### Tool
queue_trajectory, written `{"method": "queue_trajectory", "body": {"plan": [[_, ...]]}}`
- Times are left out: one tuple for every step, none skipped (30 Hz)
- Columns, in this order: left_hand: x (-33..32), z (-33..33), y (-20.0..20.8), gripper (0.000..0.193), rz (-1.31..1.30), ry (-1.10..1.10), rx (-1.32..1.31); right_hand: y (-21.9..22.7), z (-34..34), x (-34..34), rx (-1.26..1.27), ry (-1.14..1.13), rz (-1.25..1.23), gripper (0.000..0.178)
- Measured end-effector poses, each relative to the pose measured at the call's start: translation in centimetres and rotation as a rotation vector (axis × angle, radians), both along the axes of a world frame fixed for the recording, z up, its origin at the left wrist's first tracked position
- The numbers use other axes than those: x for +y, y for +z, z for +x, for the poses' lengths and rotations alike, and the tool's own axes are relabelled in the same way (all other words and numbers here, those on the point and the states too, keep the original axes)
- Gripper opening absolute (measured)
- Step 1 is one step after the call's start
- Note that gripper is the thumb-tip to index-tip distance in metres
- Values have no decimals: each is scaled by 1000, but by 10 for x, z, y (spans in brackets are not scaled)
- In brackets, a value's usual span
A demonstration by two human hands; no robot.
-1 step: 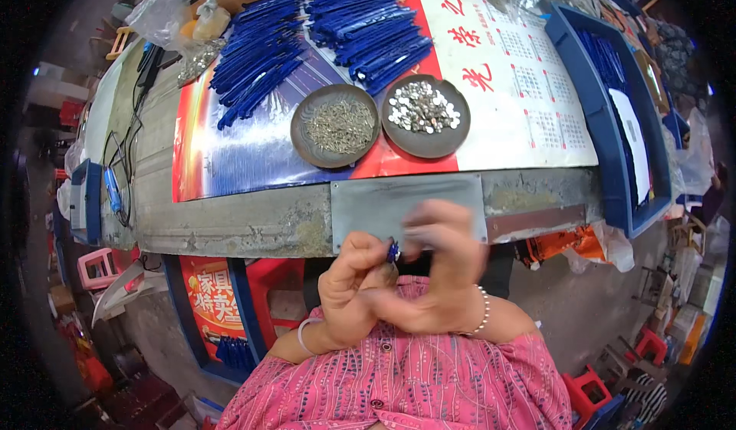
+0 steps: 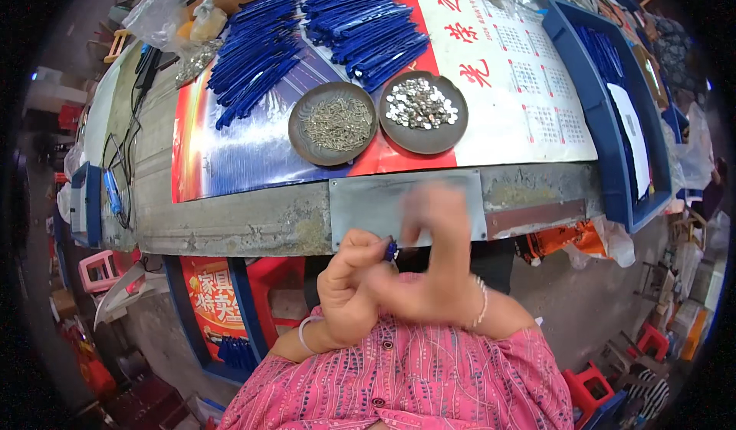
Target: Assembling small silver pins into blue plastic components at a manual workstation.
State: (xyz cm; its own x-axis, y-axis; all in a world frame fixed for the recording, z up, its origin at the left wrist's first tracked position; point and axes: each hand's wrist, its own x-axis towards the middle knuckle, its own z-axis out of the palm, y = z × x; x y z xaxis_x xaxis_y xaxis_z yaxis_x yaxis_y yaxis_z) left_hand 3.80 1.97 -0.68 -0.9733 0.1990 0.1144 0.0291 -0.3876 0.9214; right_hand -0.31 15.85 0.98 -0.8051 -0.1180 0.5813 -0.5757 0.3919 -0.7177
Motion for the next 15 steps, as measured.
{"method": "queue_trajectory", "body": {"plan": [[-1, 1, 1, 23, 32, 1, -45, -2, -8, -2, -176, -184, -270, 48], [-2, 2, 1, 23, 34, -4, -39, -3, -19, 0, -343, -369, -537, 54], [-3, 4, -2, 22, 52, -5, -60, -10, -16, 13, -278, -433, -262, 63], [-3, 1, -5, 21, 70, -6, -81, -10, 1, 10, -157, -282, -122, 69], [-5, 3, -4, 22, -16, -21, -18, 1, 7, 1, -108, -143, -111, 69], [-8, 9, -1, 22, -23, -29, -29, 11, 11, -7, -58, -4, -101, 69], [-11, 15, 1, 22, 34, -13, -64, -1, 2, -3, -143, -19, -201, 76], [-10, 7, -1, 22, 98, 11, -74, -11, 0, -1, -128, -17, -200, 76], [-6, 2, -3, 23, 166, 33, -91, -19, 3, 5, -166, -92, -248, 80], [-2, -6, -5, 23, 170, 32, -84, -23, 5, 9, -203, -167, -296, 84], [1, -6, -7, 24, 194, 61, -62, -2, 10, -2, -104, 72, -409, 79], [-3, -3, -7, 25, 215, 86, -42, 3, 10, -12, -125, 103, -372, 65], [-7, 2, -6, 26, 186, 95, -20, -3, 10, -12, -252, 59, -371, 60], [-7, 0, -5, 26, 188, 91, -13, -14, 2, -7, -362, 20, -359, 56], [-7, -1, -5, 26, 238, 85, -22, -21, -3, -12, -390, -115, -590, 39]]}}
